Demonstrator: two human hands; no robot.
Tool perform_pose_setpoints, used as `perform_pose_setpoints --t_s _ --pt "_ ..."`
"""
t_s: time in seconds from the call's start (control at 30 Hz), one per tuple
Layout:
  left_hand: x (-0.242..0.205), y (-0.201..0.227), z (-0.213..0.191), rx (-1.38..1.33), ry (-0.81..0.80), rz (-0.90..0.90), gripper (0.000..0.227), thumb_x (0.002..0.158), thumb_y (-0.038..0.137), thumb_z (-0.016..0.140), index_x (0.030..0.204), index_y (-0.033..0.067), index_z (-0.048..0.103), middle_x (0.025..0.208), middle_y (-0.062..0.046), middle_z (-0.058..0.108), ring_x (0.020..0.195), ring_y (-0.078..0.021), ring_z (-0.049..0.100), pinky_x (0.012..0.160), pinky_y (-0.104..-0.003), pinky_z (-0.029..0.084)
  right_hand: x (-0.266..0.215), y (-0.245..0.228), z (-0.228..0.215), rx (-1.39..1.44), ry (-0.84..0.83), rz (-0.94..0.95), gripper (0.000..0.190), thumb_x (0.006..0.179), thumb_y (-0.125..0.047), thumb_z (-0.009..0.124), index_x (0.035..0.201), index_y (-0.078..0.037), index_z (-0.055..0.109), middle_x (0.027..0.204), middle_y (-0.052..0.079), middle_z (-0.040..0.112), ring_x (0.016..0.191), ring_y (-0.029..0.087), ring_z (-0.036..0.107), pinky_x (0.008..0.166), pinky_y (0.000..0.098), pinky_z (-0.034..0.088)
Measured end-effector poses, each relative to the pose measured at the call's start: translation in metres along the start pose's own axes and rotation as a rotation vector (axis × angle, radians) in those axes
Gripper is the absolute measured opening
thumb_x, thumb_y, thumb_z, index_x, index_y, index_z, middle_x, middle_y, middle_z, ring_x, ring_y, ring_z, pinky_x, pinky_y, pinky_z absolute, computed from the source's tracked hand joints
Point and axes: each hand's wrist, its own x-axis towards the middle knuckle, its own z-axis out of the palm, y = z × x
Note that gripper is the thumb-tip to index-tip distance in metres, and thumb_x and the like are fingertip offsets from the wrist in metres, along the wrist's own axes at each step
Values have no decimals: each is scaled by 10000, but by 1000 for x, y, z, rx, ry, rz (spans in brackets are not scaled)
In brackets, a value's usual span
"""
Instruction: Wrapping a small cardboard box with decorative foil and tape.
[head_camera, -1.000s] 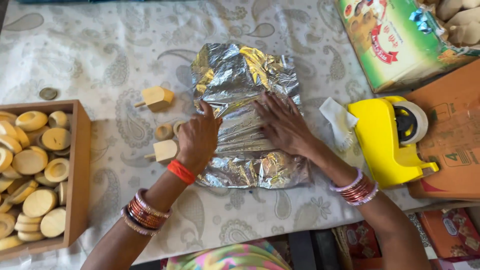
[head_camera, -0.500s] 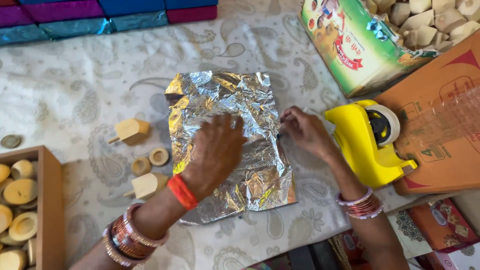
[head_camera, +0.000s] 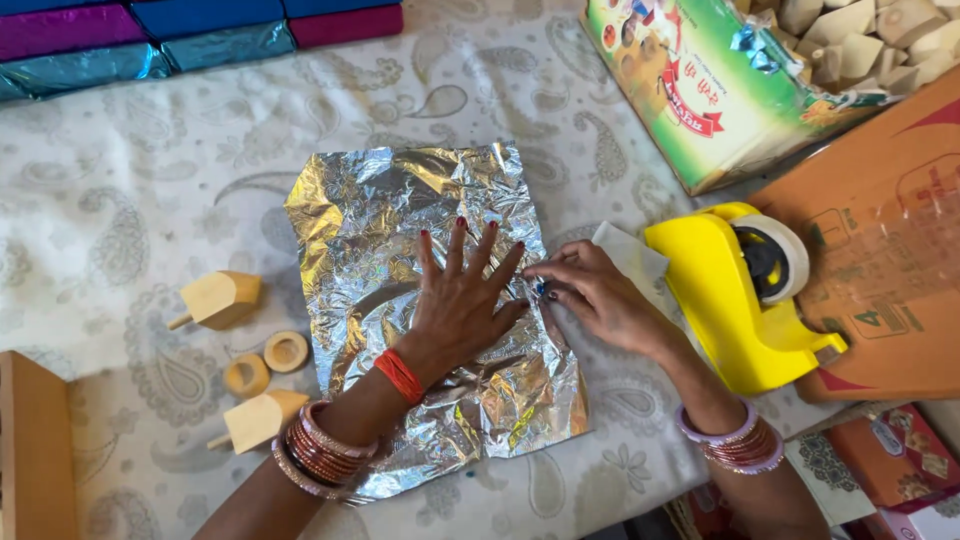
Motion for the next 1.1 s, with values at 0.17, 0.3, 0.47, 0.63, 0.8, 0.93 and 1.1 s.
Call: perform_pose_setpoints --t_s 0.17,0.3,0.47,0.63,0.8,0.93,1.1 --pt "-2 -2 2 -14 9 31 773 933 699 466 1524 203 426 1601 -215 316 1477 -531 201 1092 -812 90 -1 13 7 40 11 25 210 897 -81 716 1100 -130 733 1222 100 529 1132 236 582 921 350 527" --pt "-5 -5 2 -12 45 39 834 907 753 467 1536 207 426 1620 -222 298 1475 -555 174 1103 -801 84 -1 23 9 -11 60 3 119 869 -92 757 987 -109 755 1153 74 551 1120 225 589 921 349 529" --pt "-10 -2 -8 -48 67 10 1010 804 840 487 1561 176 404 1602 -253 273 1466 -554 158 1104 -794 50 1 18 6 11 30 38 113 831 -84 787 932 -136 784 1076 32 578 1025 177 635 869 328 549" --pt "-15 -2 -9 4 32 -26 1023 776 873 503 1532 190 409 1609 -247 280 1488 -535 157 1095 -815 21 1 27 4 231 30 61 157 825 -36 788 962 -113 794 1064 32 598 977 141 623 764 281 552" --pt "-18 -6 -8 13 97 -9 1074 751 888 510 1537 164 396 1598 -268 278 1468 -552 178 1072 -819 38 -3 54 8 466 16 126 120 953 -29 694 1071 -31 720 1023 27 696 960 112 671 857 263 558" --pt "-19 -10 -17 -649 -327 -191 1254 716 835 495 1686 152 89 1612 -310 204 1390 -490 373 1123 -544 389 -5 36 5 278 -85 186 229 925 -116 715 1139 -43 686 977 30 739 894 114 688 817 274 569" --pt "-23 -21 14 -693 -94 -41 997 1009 678 444 1623 -16 74 1680 -318 182 1533 -431 343 1189 -425 390 0 0 14 98 -31 37 352 838 -242 816 1083 -27 682 955 61 680 825 126 643 732 294 545"
